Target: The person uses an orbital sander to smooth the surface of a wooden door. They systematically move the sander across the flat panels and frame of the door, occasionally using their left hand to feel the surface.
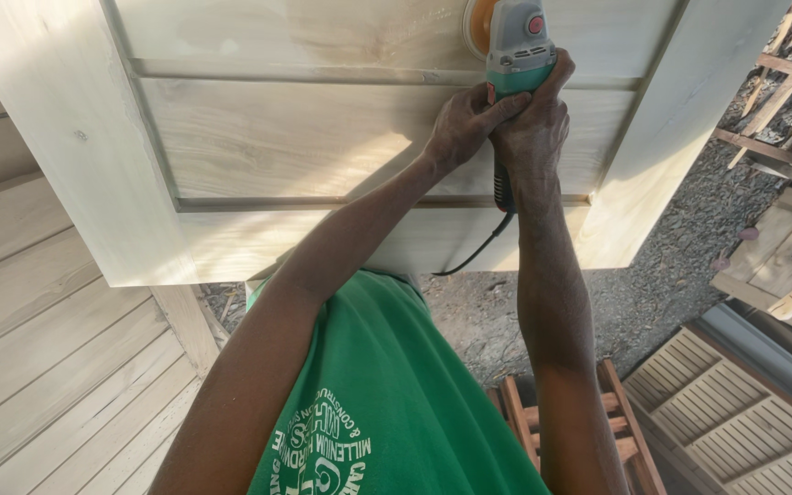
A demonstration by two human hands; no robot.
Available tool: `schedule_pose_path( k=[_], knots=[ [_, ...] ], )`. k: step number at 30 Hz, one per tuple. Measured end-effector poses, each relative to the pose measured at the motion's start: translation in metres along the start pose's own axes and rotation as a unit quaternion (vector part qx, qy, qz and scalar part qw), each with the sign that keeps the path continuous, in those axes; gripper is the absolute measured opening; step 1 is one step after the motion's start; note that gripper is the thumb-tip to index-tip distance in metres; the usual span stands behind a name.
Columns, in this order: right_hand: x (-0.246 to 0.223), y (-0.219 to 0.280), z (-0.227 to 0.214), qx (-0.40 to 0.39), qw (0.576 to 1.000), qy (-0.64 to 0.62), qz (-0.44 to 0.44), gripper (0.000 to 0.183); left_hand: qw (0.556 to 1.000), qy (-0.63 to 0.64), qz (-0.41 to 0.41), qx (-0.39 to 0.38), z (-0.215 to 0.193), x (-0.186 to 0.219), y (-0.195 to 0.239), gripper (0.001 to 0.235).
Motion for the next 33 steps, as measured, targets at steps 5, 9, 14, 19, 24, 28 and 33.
schedule_pose_path(
  k=[5,9,14,19,24,28,33],
  knots=[
    [0.017,0.0,-0.023,0.018,1.0,-0.007,-0.005,0.077,1.0,-0.025,-0.008,-0.017,0.022,0.005,-0.011,0.076],
    [0.035,0.002,-0.039,0.024,0.999,-0.004,0.02,0.075,0.998,-0.05,-0.018,-0.035,0.044,0.005,-0.021,0.077],
    [0.047,0.003,-0.057,0.037,0.999,-0.015,0.0,0.075,0.998,-0.051,-0.008,-0.047,0.066,0.002,-0.033,0.078],
    [0.061,0.006,-0.077,0.05,0.999,-0.001,0.006,0.079,0.995,-0.079,-0.001,-0.063,0.093,-0.002,-0.048,0.081],
    [0.078,0.01,-0.098,0.068,0.997,0.007,0.038,0.082,0.99,-0.109,-0.013,-0.087,0.119,0.001,-0.059,0.086],
    [0.087,0.013,-0.11,0.074,0.996,0.008,0.042,0.082,0.989,-0.11,-0.026,-0.092,0.132,0.003,-0.063,0.09],
    [0.099,0.016,-0.123,0.084,0.996,0.02,0.035,0.077,0.988,-0.105,-0.025,-0.107,0.148,0.005,-0.072,0.09]
  ],
)
Point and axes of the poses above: each hand's wrist, its own y-axis away from the middle knuckle, its own z-axis out of the palm, x = y × z, the point moved 5 cm from there along -y, towards the middle knuckle, and after that the axes turned 15 degrees about -y, right-handed, at the moved point
